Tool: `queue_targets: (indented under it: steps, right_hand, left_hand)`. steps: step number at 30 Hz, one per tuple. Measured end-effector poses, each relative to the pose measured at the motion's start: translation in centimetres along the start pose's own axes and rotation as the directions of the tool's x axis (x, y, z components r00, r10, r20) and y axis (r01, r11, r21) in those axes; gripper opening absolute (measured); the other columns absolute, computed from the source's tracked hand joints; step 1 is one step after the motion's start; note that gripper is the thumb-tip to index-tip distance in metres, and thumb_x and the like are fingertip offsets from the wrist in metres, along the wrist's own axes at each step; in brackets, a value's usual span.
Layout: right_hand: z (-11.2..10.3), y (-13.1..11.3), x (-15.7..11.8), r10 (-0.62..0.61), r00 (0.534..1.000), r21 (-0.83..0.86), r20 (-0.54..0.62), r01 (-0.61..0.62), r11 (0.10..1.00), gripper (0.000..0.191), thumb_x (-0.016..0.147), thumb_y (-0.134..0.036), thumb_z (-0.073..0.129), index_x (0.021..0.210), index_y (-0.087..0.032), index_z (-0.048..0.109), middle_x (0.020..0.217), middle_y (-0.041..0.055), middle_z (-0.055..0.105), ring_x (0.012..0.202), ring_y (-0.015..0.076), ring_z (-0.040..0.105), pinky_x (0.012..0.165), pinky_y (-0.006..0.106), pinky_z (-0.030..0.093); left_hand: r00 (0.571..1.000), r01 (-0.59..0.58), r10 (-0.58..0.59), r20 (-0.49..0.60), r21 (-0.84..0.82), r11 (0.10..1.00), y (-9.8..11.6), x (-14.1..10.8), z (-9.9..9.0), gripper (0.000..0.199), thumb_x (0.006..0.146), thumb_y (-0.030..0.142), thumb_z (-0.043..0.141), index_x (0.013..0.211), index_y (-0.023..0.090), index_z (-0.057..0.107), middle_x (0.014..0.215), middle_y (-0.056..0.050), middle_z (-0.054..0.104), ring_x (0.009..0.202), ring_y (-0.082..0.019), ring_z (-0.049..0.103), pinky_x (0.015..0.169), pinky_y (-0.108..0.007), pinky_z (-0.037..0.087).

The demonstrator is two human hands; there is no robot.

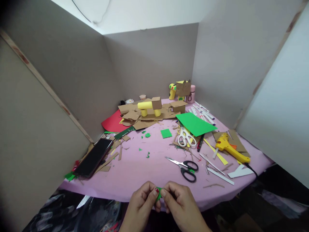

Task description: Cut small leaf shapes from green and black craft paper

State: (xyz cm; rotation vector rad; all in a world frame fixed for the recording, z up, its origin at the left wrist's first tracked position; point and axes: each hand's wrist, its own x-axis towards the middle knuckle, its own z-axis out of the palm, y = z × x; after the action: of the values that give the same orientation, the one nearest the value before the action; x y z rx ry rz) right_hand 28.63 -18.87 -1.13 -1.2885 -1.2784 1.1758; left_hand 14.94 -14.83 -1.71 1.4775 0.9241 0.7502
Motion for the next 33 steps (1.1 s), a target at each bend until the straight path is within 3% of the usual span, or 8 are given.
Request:
queue_targets:
  steps: [3, 8, 12, 15, 19, 24, 29, 33]
  right_hand:
    - [-0.1, 0.2, 0.1, 0.022, 0.999, 0.052, -0.026, -0.021, 0.998, 0.033, 0.086, -0.041, 0.049, 0.063, -0.018, 0.049, 0.055, -0.0041, 0.049, 0.051, 0.0122, 0.046, 0.051, 0.023, 0.037]
    - [-0.1, 0.6, 0.4, 0.028, 0.997, 0.068, -0.077, -0.022, 0.997, 0.031, 0.083, -0.042, 0.054, 0.065, -0.018, 0.049, 0.056, -0.0061, 0.043, 0.052, 0.0114, 0.042, 0.05, 0.023, 0.035]
    - [0.0, 0.5, 0.2, 0.003, 0.997, 0.033, -0.079, 0.0, 0.999, 0.03, 0.08, -0.041, 0.058, 0.062, -0.017, 0.05, 0.057, -0.0055, 0.042, 0.055, 0.0118, 0.04, 0.051, 0.023, 0.035]
    - [-0.3, 0.6, 0.4, 0.038, 0.996, 0.073, -0.077, -0.032, 0.997, 0.035, 0.084, -0.044, 0.052, 0.061, -0.018, 0.049, 0.054, -0.0054, 0.043, 0.051, 0.0116, 0.042, 0.049, 0.023, 0.036]
    - [-1.2, 1.1, 1.0, 0.065, 0.976, 0.115, -0.209, -0.042, 0.993, 0.035, 0.087, -0.047, 0.047, 0.066, -0.018, 0.051, 0.051, -0.0056, 0.046, 0.047, 0.0116, 0.045, 0.049, 0.024, 0.036]
    - [-1.0, 0.5, 0.6, 0.029, 0.997, 0.031, -0.067, -0.027, 0.999, 0.035, 0.081, -0.047, 0.056, 0.061, -0.02, 0.047, 0.053, -0.0061, 0.043, 0.05, 0.0116, 0.041, 0.049, 0.023, 0.032]
    - [-0.6, -0.2, 0.3, 0.015, 0.998, 0.032, -0.065, -0.013, 0.999, 0.037, 0.084, -0.047, 0.049, 0.06, -0.02, 0.044, 0.052, -0.0058, 0.042, 0.051, 0.0121, 0.04, 0.051, 0.024, 0.031]
    - [-0.7, 0.1, 0.4, 0.017, 0.999, 0.052, -0.05, -0.014, 0.999, 0.036, 0.085, -0.045, 0.05, 0.06, -0.019, 0.045, 0.053, -0.006, 0.042, 0.051, 0.0115, 0.039, 0.051, 0.024, 0.031]
  left_hand:
    - [1.0, -0.016, 0.016, 0.015, -0.033, 0.999, -0.7, -0.1, -0.1, 0.033, 0.088, 0.045, 0.04, 0.071, 0.018, 0.05, 0.059, -0.001, 0.056, 0.056, -0.016, 0.054, 0.056, -0.025, 0.041]
    - [0.993, -0.114, 0.12, -0.017, 0.208, 0.972, -0.4, -0.7, -0.2, 0.031, 0.087, 0.036, 0.045, 0.061, 0.018, 0.05, 0.054, 0.001, 0.052, 0.052, -0.014, 0.048, 0.054, -0.023, 0.036]
    - [0.989, -0.143, 0.149, 0.003, 0.284, 0.948, -0.1, -0.7, 0.1, 0.032, 0.086, 0.035, 0.045, 0.059, 0.018, 0.05, 0.052, 0.001, 0.05, 0.05, -0.013, 0.046, 0.052, -0.023, 0.033]
    - [0.996, -0.086, 0.083, 0.025, 0.142, 0.986, -0.6, -0.5, 0.2, 0.031, 0.084, 0.041, 0.047, 0.063, 0.018, 0.051, 0.053, 0.001, 0.05, 0.05, -0.013, 0.046, 0.051, -0.023, 0.034]
    - [0.999, 0.044, -0.044, 0.003, -0.087, 0.995, -0.9, -0.4, -0.1, 0.033, 0.079, 0.048, 0.052, 0.066, 0.018, 0.048, 0.053, 0.003, 0.049, 0.05, -0.012, 0.045, 0.052, -0.022, 0.035]
    - [0.998, 0.054, -0.058, -0.016, -0.162, 0.985, -0.7, -0.4, 0.0, 0.038, 0.076, 0.053, 0.057, 0.064, 0.018, 0.048, 0.053, 0.004, 0.05, 0.048, -0.011, 0.045, 0.051, -0.022, 0.035]
    - [0.995, 0.099, -0.09, 0.046, -0.27, 0.958, -0.8, -0.1, 0.1, 0.042, 0.078, 0.056, 0.053, 0.071, 0.015, 0.054, 0.056, -0.001, 0.059, 0.047, -0.012, 0.051, 0.051, -0.023, 0.038]
    - [0.994, 0.108, -0.101, 0.039, -0.292, 0.95, -0.4, 0.1, -0.1, 0.039, 0.074, 0.052, 0.061, 0.068, 0.015, 0.053, 0.059, 0.0, 0.059, 0.051, -0.012, 0.053, 0.055, -0.024, 0.04]
